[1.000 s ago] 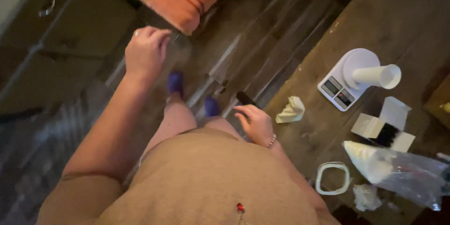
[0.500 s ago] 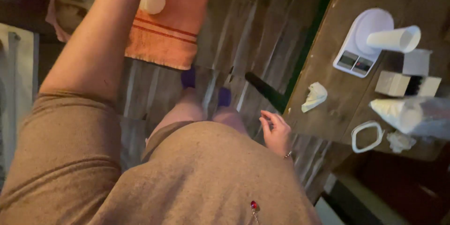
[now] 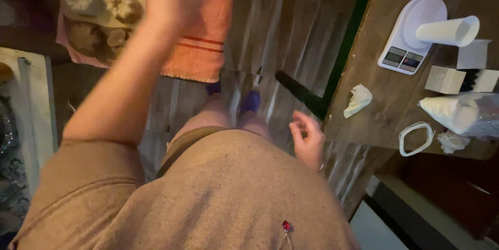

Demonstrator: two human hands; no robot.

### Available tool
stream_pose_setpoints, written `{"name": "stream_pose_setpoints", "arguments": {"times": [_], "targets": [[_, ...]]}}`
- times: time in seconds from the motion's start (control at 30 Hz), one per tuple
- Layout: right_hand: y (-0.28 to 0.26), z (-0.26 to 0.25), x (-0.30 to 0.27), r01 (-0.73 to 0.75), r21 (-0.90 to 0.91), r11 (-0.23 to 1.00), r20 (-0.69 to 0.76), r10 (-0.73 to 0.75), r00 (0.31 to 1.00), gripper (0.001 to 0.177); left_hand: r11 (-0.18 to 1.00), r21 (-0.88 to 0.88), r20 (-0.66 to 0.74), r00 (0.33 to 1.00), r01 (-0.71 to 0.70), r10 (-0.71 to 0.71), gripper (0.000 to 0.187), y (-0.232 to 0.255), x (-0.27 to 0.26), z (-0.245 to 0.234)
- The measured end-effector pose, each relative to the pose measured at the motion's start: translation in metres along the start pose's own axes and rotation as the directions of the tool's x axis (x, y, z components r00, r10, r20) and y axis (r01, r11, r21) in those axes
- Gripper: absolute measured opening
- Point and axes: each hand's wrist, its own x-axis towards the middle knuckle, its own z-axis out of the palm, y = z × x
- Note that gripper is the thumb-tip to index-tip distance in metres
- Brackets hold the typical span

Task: Demolding finished candles and preparing a silicone mold with a wick.

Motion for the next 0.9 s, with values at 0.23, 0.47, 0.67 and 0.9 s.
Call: {"name": "stream_pose_setpoints", "arguments": {"times": [0.23,0.47,0.67,0.9], "targets": [[-0.091,0.017,0.057,0.015,0.871,0.492,0.085,-0.18,0.98,0.087,0.862,-0.408,0.334,0.928,0.301,-0.165,0.028,0.147,-0.084,0.055],[-0.071,0.005,0.063,-0.155,0.935,0.319,0.159,0.014,0.987,0.06,0.257,-0.606,0.746,0.65,0.753,-0.145,0.027,0.163,-0.109,0.066],[-0.073,0.0,0.064,-0.365,0.931,0.022,0.366,-0.067,0.928,0.055,0.209,-0.611,0.749,0.643,0.764,-0.158,0.026,0.171,-0.104,0.062],[-0.063,0.004,0.058,-0.398,0.917,-0.031,0.396,-0.067,0.916,0.058,0.294,-0.572,0.743,0.636,0.766,-0.211,0.02,0.18,-0.099,0.064]]}}
